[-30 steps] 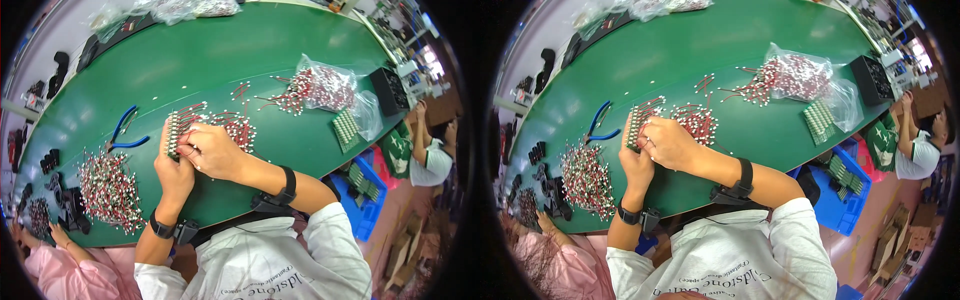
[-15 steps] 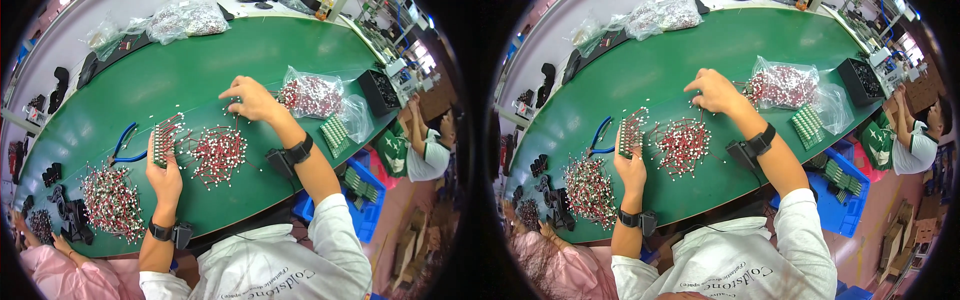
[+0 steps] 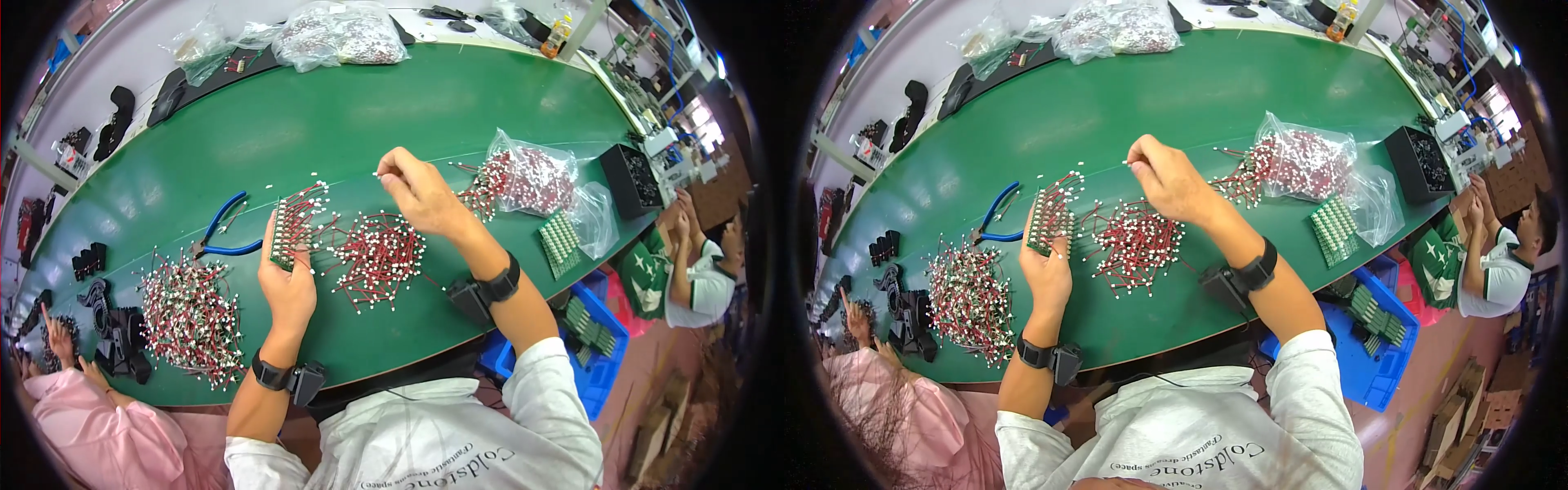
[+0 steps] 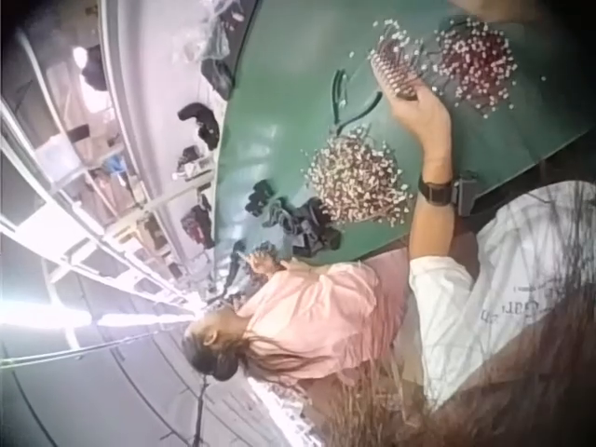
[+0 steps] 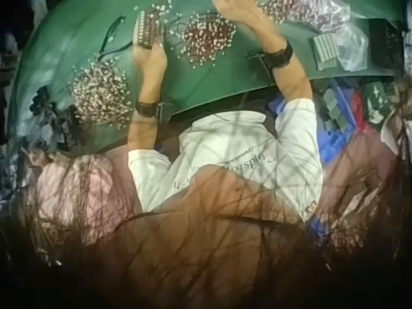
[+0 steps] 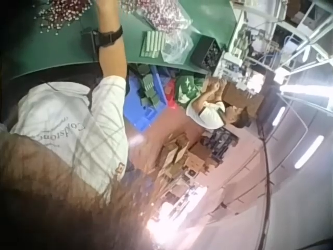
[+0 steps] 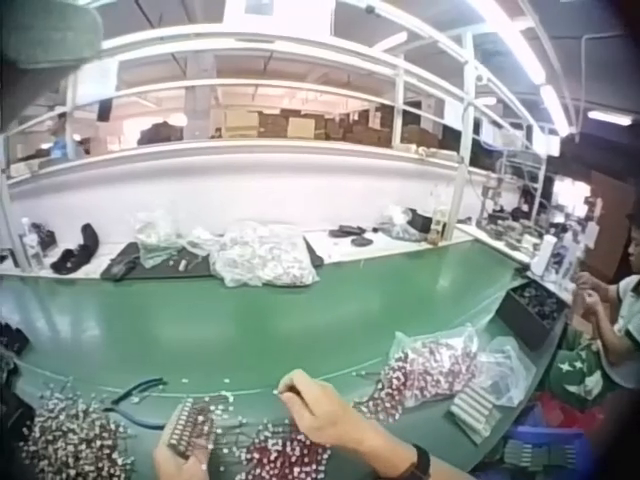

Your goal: Manually inserting small LED components into a circuit board.

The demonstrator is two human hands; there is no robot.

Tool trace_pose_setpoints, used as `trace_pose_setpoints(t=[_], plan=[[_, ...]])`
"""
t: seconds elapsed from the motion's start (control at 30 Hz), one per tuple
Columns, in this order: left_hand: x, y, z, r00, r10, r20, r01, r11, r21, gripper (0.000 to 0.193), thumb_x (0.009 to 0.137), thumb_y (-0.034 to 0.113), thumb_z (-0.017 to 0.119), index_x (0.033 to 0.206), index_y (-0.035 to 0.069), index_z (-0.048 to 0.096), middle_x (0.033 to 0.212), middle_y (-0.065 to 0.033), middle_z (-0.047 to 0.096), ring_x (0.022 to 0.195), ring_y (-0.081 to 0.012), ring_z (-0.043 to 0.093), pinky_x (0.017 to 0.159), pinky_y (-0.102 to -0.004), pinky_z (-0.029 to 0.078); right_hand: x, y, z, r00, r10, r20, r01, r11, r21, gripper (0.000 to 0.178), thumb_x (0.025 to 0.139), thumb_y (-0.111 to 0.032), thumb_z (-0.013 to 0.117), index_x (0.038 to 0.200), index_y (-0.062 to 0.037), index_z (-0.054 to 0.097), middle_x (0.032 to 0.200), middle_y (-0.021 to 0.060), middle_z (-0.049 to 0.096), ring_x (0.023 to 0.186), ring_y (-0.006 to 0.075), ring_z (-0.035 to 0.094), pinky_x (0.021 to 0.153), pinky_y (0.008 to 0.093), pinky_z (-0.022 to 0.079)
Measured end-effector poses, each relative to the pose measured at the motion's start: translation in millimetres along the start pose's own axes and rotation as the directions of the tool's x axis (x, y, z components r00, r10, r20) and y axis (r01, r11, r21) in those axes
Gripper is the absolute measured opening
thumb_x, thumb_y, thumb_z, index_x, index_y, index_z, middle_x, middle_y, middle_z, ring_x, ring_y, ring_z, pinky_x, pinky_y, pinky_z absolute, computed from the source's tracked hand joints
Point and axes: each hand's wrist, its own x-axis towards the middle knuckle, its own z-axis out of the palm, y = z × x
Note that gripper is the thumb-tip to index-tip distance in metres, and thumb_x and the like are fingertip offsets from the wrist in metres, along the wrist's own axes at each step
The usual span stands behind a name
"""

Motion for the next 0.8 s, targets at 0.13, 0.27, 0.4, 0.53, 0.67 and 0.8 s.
trace_pose_setpoints(t=[0.13,0.27,0.4,0.53,0.67,0.8], plan=[[-1.6,1.6,-1.6,0.996,-0.087,-0.036,0.083,0.992,-0.094,0.041,0.090,-0.002,0.059,0.130,-0.006,0.051,0.114,-0.0069,0.064,0.099,-0.0116,0.060,0.088,-0.0258,0.046,-11.5,-24.4,21.7,0.992,0.111,0.065,-0.123,0.967,0.222,0.009,0.092,-0.002,0.050,0.098,0.0008,0.056,0.073,-0.0004,0.050,0.062,0.0041,0.043,0.055,0.0247,0.038],[-2.4,1.4,-1.8,0.990,-0.137,-0.043,0.132,0.986,-0.098,0.031,0.089,-0.003,0.060,0.120,-0.004,0.056,0.109,-0.0062,0.065,0.096,-0.0121,0.061,0.086,-0.0265,0.048,-21.4,-38.8,30.6,0.985,0.116,0.125,-0.152,0.927,0.343,0.010,0.092,-0.003,0.053,0.099,0.0020,0.058,0.075,-0.0026,0.051,0.065,0.0028,0.044,0.056,0.0219,0.038],[-1.6,-1.5,-0.2,0.988,-0.149,-0.031,0.144,0.981,-0.127,0.031,0.088,-0.004,0.059,0.119,-0.004,0.057,0.109,-0.0063,0.066,0.095,-0.0122,0.062,0.085,-0.0266,0.048,-29.2,-43.9,35.2,0.977,0.124,0.174,-0.186,0.894,0.407,0.010,0.091,-0.001,0.054,0.099,0.0023,0.059,0.077,-0.0023,0.053,0.065,0.0018,0.046,0.057,0.0206,0.039],[-4.4,-0.8,1.5,0.986,-0.167,-0.018,0.163,0.979,-0.124,0.032,0.088,-0.005,0.057,0.120,-0.004,0.057,0.107,-0.0060,0.066,0.094,-0.0114,0.062,0.084,-0.0264,0.048,-34.5,-46.1,41.5,0.990,0.062,0.123,-0.104,0.920,0.378,0.007,0.086,0.001,0.055,0.091,0.0020,0.060,0.076,-0.0001,0.054,0.062,0.0027,0.046,0.053,0.0203,0.038],[-5.0,-2.2,4.2,0.990,-0.139,0.009,0.139,0.982,-0.126,0.035,0.088,-0.005,0.057,0.123,-0.005,0.054,0.107,-0.0060,0.065,0.093,-0.0107,0.061,0.083,-0.0258,0.048,-39.2,-53.4,48.9,0.993,0.028,0.111,-0.061,0.949,0.310,0.005,0.082,0.002,0.058,0.086,0.0020,0.062,0.075,0.0026,0.055,0.060,0.0045,0.049,0.051,0.0210,0.039],[-6.7,0.5,6.8,0.994,-0.107,0.028,0.110,0.987,-0.119,0.043,0.088,-0.006,0.056,0.130,-0.006,0.050,0.110,-0.0073,0.064,0.094,-0.0107,0.061,0.084,-0.0251,0.049,-43.6,-51.1,62.1,0.993,-0.051,0.105,0.026,0.974,0.225,0.007,0.079,0.002,0.063,0.086,0.0025,0.063,0.076,0.0067,0.057,0.058,0.0088,0.055,0.049,0.0236,0.042]])
